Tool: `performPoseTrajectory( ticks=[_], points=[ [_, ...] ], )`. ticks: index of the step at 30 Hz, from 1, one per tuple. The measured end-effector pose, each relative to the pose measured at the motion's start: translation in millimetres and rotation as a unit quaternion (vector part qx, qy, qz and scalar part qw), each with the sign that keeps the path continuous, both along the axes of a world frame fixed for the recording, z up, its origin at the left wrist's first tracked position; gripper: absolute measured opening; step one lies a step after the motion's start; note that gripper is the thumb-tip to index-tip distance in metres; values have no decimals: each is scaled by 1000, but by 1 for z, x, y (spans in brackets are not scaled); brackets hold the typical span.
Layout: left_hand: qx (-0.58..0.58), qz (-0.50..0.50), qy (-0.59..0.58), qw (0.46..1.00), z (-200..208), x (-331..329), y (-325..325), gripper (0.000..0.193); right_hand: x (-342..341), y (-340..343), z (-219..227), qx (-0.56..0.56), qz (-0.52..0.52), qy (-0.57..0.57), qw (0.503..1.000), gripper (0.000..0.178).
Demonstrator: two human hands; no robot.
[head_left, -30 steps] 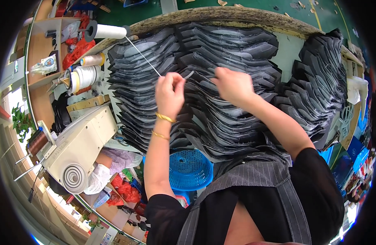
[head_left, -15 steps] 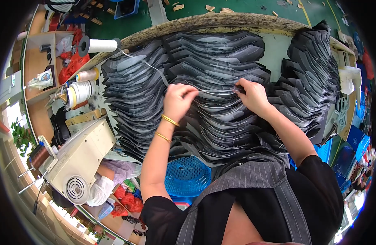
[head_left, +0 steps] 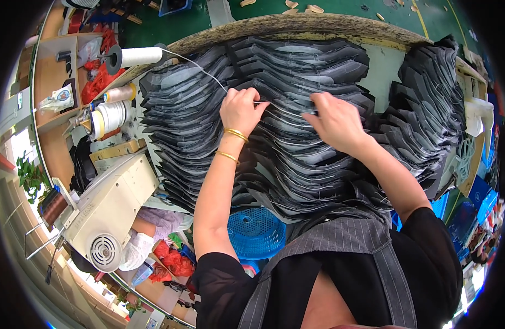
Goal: The recorder is manually pulling thread through a series of shoe upper components to assemble or secure them.
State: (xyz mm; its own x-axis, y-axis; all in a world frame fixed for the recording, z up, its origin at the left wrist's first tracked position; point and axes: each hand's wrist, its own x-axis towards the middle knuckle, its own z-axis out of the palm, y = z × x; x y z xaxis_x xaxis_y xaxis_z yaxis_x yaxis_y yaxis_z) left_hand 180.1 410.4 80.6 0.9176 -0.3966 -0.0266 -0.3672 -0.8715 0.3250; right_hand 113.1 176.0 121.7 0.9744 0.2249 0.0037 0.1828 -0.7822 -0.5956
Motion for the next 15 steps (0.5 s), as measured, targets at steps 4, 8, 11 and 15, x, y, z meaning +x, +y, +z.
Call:
performPoseTrajectory(
  ticks=[4,8,11,15],
  points=[
    [-54,8,68,996,15,7,19,23,30,53,-34,-59,78,-62,993,21],
    [-109,-9,32,993,22,-7,31,18,36,66,-44,-84,78,-20,993,19],
    [-299,142,128,935,44,-52,2,16,6,11,-6,46,-16,138,989,23],
    [-533,169,428,710,45,-117,-70,19,-51,-43,0,355,-25,360,862,28]
  ],
)
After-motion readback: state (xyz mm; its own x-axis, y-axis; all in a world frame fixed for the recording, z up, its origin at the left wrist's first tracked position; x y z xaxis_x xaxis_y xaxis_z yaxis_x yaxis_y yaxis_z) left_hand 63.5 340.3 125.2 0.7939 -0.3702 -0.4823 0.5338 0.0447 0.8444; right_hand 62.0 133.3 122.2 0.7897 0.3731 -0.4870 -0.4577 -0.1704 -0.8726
